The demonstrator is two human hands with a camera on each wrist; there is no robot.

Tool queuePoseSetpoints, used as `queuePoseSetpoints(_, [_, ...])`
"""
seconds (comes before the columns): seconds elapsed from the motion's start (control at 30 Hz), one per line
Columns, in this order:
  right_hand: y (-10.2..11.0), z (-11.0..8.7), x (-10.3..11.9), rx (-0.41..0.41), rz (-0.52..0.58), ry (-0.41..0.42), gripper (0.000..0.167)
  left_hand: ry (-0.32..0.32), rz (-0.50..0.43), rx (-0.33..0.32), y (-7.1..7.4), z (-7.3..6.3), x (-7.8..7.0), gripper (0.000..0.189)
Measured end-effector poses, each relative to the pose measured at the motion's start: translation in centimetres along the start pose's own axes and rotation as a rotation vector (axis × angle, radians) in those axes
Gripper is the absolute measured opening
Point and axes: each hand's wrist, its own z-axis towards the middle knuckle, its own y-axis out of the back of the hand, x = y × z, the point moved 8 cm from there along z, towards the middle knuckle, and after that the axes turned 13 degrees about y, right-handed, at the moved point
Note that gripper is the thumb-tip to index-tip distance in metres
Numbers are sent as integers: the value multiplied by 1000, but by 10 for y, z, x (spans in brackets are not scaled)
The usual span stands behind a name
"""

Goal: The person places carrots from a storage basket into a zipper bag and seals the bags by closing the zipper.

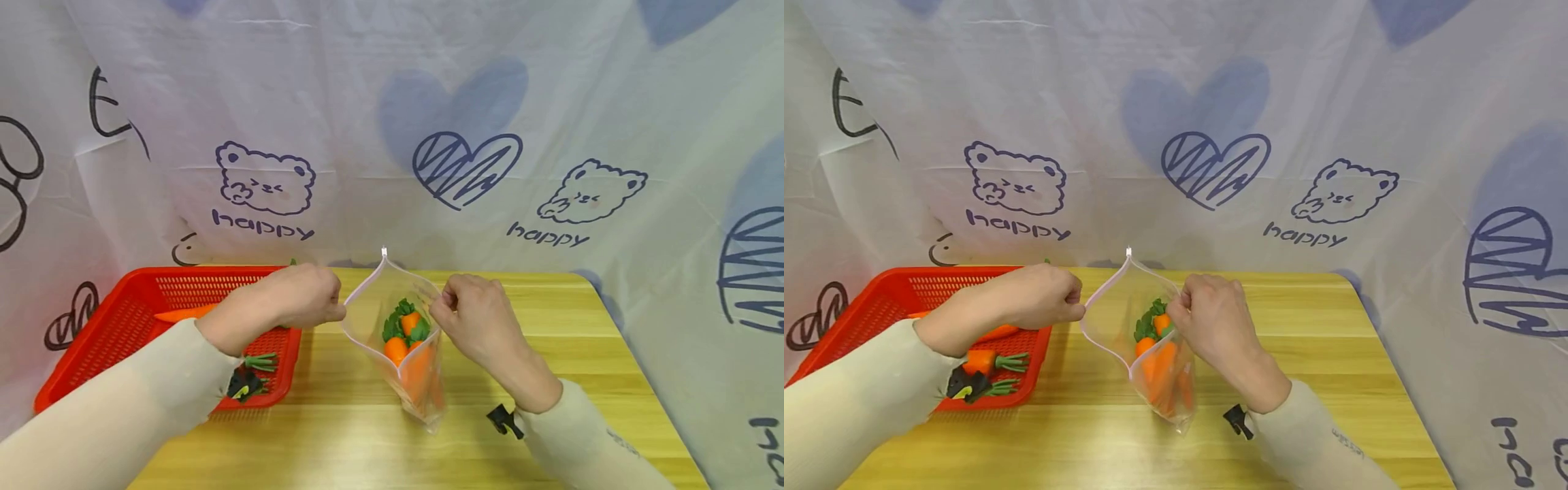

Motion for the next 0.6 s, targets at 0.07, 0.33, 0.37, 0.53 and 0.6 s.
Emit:
queuePoseSetpoints(0.07, [0, 0, -1, 0, 2, -4, 20, -21, -40, -9, 1, 0, 4, 20])
queuePoseSetpoints(0.33, [2, -6, -5, 1, 7, -45, 20, 77, -120, -204, 11, 12, 71, 16])
queuePoseSetpoints(0.37, [2, -6, -5, -2, 5, -43, 20, 87, -119, -231, 8, 14, 81, 16])
queuePoseSetpoints(0.53, [2, -10, -7, -13, 6, -38, 19, 62, -20, -363, -13, 20, 126, 12])
queuePoseSetpoints(0.6, [1, -10, -8, -11, 7, -43, 18, 26, 33, -391, -25, 23, 140, 5])
